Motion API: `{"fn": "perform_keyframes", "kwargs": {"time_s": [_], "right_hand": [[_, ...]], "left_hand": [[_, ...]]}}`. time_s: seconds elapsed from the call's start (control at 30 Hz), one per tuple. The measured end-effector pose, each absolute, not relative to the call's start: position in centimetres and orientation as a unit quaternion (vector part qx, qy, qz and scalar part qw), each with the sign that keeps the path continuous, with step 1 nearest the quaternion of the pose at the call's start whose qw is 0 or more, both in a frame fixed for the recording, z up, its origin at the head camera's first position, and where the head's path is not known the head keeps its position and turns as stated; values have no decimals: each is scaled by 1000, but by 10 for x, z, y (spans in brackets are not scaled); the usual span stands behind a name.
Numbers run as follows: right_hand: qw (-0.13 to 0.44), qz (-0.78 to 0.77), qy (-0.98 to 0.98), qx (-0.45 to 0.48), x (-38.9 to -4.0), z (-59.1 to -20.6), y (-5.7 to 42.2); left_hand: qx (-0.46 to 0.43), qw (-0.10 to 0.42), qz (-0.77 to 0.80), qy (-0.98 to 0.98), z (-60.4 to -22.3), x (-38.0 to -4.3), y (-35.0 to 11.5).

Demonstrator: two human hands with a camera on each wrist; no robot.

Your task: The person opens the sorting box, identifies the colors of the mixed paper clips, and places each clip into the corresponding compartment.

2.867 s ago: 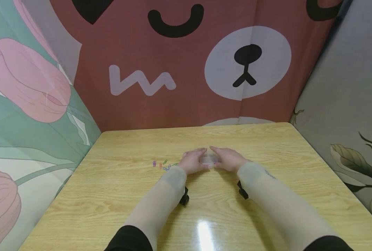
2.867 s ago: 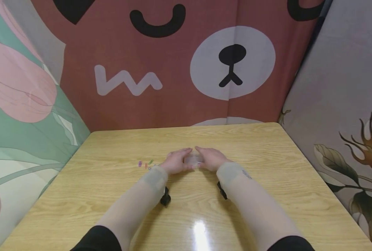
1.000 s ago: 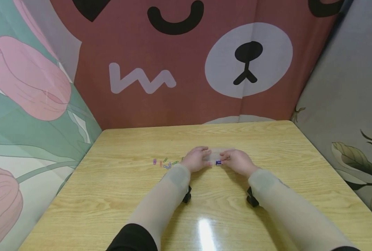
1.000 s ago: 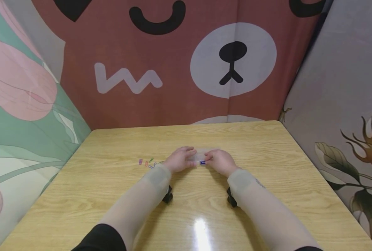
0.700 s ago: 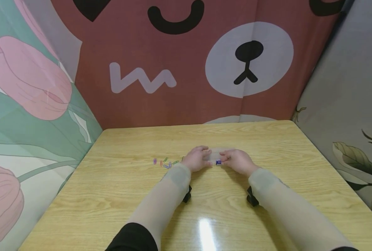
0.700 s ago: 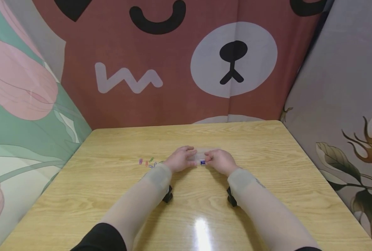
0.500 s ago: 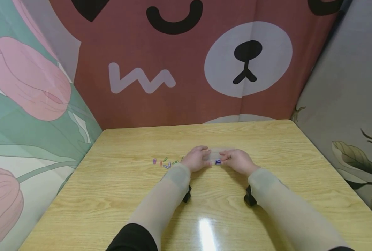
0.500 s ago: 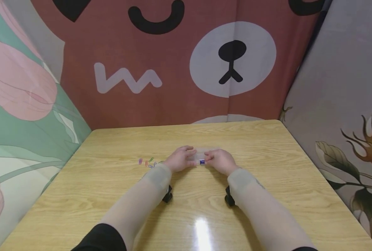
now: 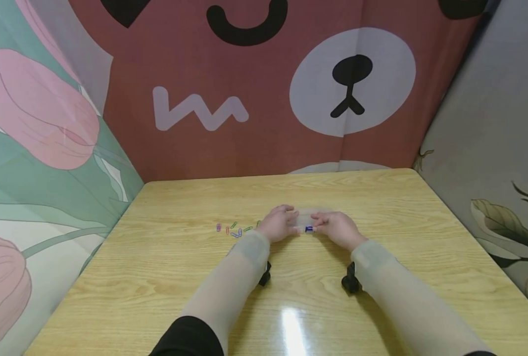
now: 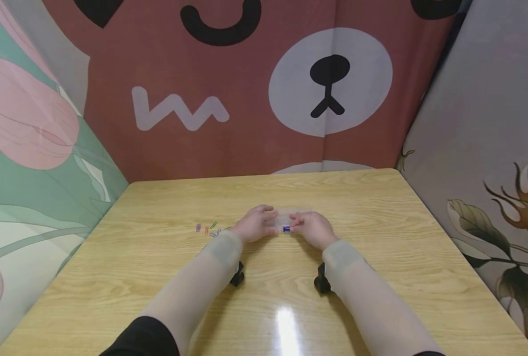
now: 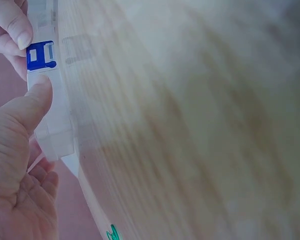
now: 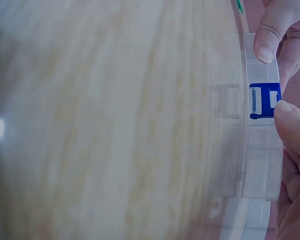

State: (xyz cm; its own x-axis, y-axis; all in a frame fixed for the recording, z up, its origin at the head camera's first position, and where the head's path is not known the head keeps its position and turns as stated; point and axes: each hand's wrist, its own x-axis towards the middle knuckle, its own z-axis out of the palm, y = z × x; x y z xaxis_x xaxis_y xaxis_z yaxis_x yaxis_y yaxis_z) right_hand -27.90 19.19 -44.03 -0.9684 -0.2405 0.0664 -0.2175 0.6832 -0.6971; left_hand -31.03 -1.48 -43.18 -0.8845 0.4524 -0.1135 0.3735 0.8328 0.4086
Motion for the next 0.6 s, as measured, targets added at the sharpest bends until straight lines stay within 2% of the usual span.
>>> {"fn": "perform_keyframes", "kwargs": {"time_s": [0.33,0.6], "right_hand": [[40,-348,924,-155,-276,-438,194],[55,-390,906,-154,-277,-439,197]], "left_hand": [[225,100,192,950,-432,-313,-17],[222,105,194,950,-432,-311,-16]]}}
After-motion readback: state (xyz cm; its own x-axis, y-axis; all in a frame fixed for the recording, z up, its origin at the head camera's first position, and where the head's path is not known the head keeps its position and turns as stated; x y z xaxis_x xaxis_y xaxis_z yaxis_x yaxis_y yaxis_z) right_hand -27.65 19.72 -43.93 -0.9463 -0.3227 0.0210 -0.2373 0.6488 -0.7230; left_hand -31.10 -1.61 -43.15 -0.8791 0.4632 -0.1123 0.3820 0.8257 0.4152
